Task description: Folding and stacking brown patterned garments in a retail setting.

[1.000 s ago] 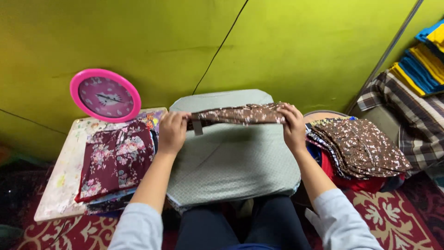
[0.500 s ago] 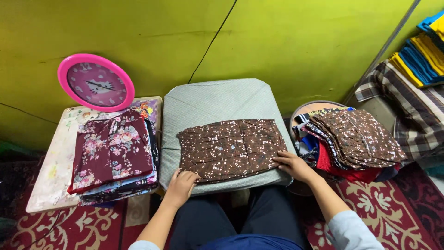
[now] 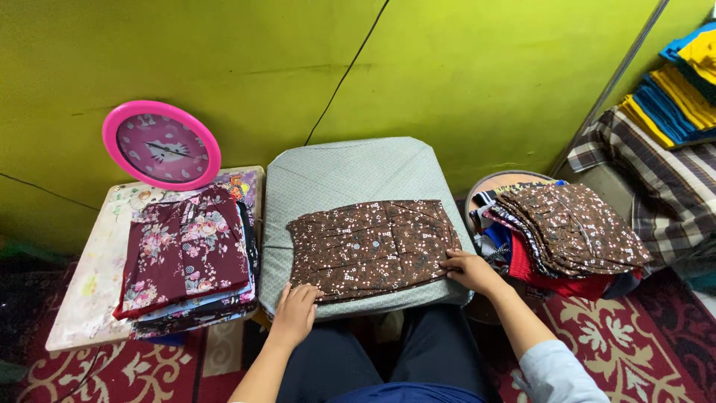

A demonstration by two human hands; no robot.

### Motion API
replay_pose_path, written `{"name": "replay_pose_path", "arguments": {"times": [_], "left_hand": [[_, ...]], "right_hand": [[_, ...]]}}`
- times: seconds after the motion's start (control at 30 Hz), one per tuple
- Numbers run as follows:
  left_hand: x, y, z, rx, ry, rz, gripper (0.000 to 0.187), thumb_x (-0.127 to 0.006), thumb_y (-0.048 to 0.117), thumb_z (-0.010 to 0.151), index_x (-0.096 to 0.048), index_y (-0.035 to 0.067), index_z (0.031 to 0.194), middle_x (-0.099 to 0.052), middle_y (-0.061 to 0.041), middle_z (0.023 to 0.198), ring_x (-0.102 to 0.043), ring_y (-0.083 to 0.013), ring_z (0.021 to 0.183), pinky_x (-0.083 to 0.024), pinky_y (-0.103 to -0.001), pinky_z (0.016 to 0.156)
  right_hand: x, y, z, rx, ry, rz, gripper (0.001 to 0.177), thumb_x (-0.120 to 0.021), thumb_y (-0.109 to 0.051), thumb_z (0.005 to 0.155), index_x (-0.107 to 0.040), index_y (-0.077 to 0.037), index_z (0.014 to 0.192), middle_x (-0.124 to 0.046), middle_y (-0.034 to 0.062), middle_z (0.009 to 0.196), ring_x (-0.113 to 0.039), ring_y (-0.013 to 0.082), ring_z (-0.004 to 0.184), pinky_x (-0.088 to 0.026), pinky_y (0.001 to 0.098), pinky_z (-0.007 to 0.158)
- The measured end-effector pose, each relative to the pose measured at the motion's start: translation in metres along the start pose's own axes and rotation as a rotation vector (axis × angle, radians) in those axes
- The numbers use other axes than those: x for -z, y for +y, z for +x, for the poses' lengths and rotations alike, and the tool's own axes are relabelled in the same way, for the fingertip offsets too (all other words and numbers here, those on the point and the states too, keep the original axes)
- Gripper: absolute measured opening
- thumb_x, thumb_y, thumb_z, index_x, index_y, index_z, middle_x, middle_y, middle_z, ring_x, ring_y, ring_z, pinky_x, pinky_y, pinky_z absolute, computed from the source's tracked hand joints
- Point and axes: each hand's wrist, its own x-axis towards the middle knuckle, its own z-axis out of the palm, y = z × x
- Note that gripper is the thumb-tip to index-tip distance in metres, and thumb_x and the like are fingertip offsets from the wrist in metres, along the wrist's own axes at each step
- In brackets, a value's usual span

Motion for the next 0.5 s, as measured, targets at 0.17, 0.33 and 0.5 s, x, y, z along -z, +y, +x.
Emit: {"name": "replay_pose_path", "arguments": {"times": [0.17,0.33,0.5], "left_hand": [[0.002,0.009,-0.005,0.088,0.003,-0.084,0.035,-0.058,0.007,0.088,-0.066,0.017,0.120,-0.067,0.001,0.129,-0.051,-0.0197,0.136,-0.013,-0.052,0.128],[0.007,0.015,-0.001,0.171,0.034,-0.227,0.033,-0.063,0.014,0.086,-0.069,0.017,0.119,-0.068,-0.001,0.131,-0.050,-0.0207,0.139,-0.012,-0.052,0.128],[0.027,0.026,0.023,0.440,0.082,-0.534,0.054,-0.049,0.049,0.094,-0.057,0.020,0.138,-0.071,-0.004,0.131,-0.067,-0.0224,0.122,-0.051,-0.043,0.103]], "right_hand": [[0.005,-0.005,0.003,-0.104,-0.061,0.019,0.035,-0.065,-0.014,0.086,-0.080,-0.020,0.117,-0.059,0.0042,0.149,-0.052,0.0236,0.141,-0.045,0.0335,0.113],[0.012,-0.038,0.016,-0.154,-0.019,-0.125,0.031,-0.059,-0.016,0.087,-0.080,-0.026,0.108,-0.072,-0.0031,0.131,-0.073,0.0295,0.106,-0.057,0.0383,0.089],[0.101,-0.238,0.035,-0.502,0.417,0.384,0.063,-0.067,-0.015,0.094,-0.044,-0.008,0.152,-0.050,0.0176,0.122,-0.052,0.0260,0.104,-0.053,0.0399,0.093]]}}
